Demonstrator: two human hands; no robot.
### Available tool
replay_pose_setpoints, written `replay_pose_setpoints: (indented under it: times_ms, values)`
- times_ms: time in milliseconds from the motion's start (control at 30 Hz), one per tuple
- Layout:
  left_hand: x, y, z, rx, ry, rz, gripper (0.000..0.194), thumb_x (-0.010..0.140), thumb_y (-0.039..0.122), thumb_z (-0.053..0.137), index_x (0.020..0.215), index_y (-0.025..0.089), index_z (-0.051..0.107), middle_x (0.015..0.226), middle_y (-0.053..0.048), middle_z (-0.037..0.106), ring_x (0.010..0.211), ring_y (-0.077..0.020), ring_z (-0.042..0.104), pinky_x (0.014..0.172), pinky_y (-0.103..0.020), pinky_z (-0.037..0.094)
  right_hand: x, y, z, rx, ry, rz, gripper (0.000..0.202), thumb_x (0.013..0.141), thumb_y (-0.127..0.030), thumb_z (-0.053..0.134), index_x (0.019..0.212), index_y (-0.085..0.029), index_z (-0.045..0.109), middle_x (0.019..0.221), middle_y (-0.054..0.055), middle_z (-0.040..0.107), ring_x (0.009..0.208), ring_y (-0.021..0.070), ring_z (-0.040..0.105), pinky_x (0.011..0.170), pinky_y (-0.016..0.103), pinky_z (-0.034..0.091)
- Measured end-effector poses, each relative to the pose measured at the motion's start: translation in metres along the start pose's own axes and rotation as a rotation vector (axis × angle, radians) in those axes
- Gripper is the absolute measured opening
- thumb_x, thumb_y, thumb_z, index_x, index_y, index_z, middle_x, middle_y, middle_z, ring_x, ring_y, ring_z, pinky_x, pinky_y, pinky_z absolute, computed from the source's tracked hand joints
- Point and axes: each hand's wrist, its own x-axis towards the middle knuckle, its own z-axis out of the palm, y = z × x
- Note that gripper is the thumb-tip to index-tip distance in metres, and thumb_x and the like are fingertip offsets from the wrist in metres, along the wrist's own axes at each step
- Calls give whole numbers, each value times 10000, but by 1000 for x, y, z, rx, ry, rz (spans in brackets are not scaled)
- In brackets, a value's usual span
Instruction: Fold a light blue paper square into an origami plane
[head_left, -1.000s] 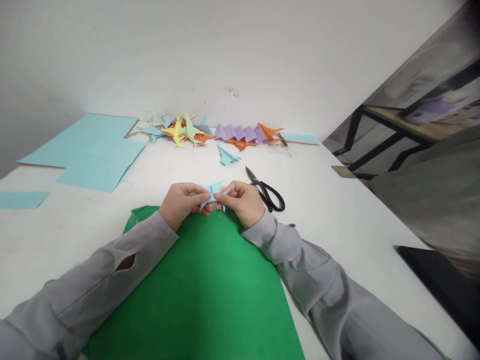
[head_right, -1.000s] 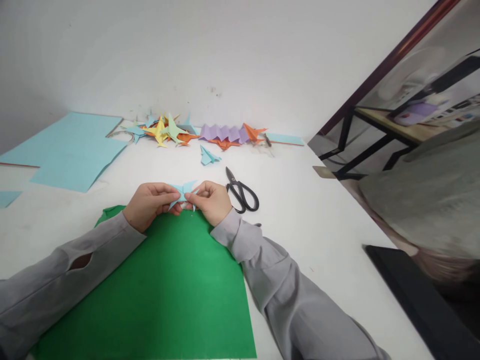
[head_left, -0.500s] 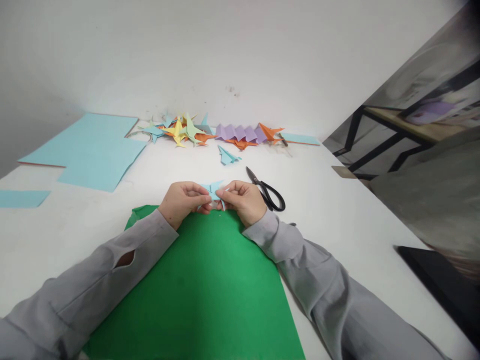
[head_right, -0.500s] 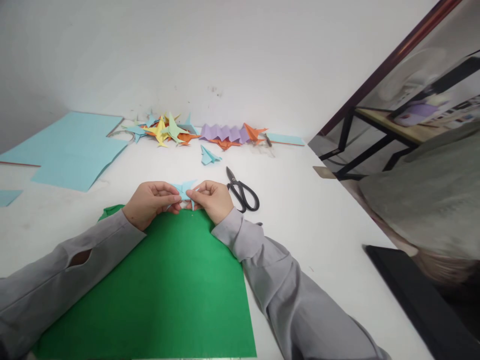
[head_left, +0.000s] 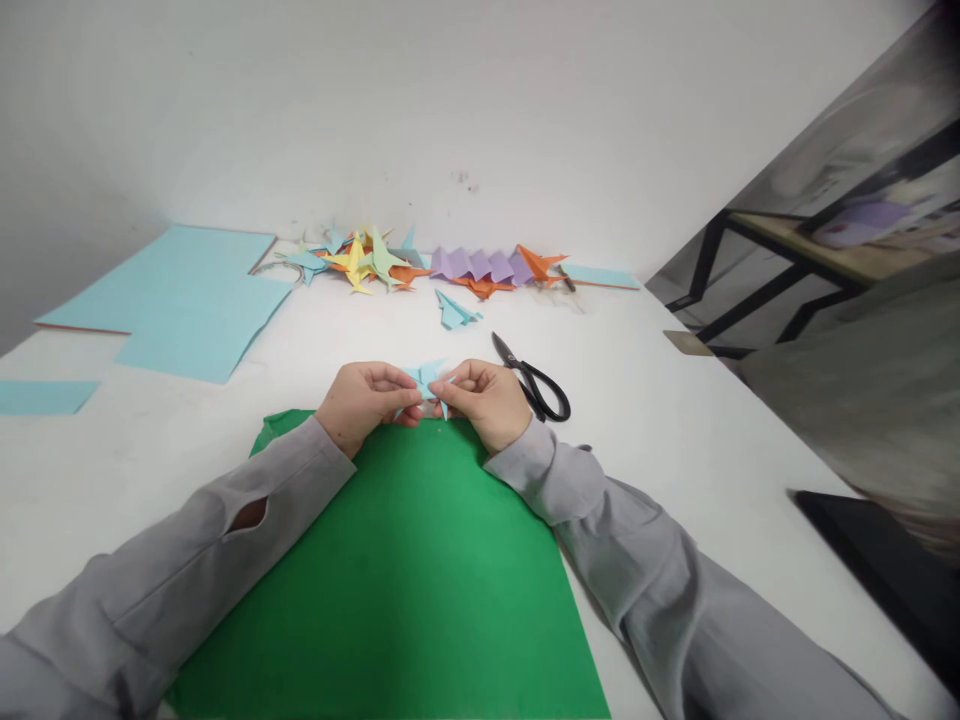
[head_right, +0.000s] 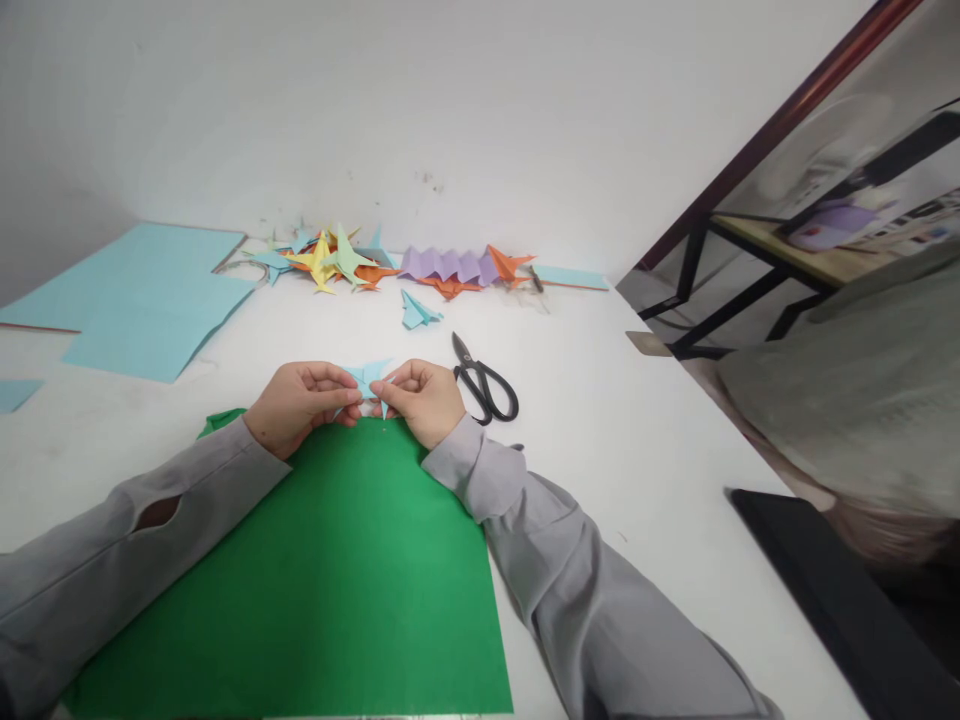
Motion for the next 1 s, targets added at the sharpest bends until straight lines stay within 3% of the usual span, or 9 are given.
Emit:
replay_pose_setpoints:
  times_ms: [433,700,1000]
  values:
    - [2,-2,1,57,-28,30,252,539,154,731,610,124,490,478,-10,612,452,-122,589,469,-248,503,-4,-4,5,3,-20,-54,322,493,-350,780,566,-174,520,455,-17,617,438,116,581,450,229,446]
    - [1,-3,1,37,4,53,260,521,148,742,609,118,499,473,-14,617,438,-119,587,449,-224,485,-1,0,3,29,-25,-4,302,577,-372,736,665,-157,543,459,-28,608,434,105,580,453,212,453]
    - [1,-4,-2,-8,-36,100,270,524,191,747,620,121,504,484,-9,625,450,-117,591,455,-216,476,-1,-4,2,-157,-229,-80,336,678,-446,639,603,-135,536,530,7,615,421,94,560,422,212,435]
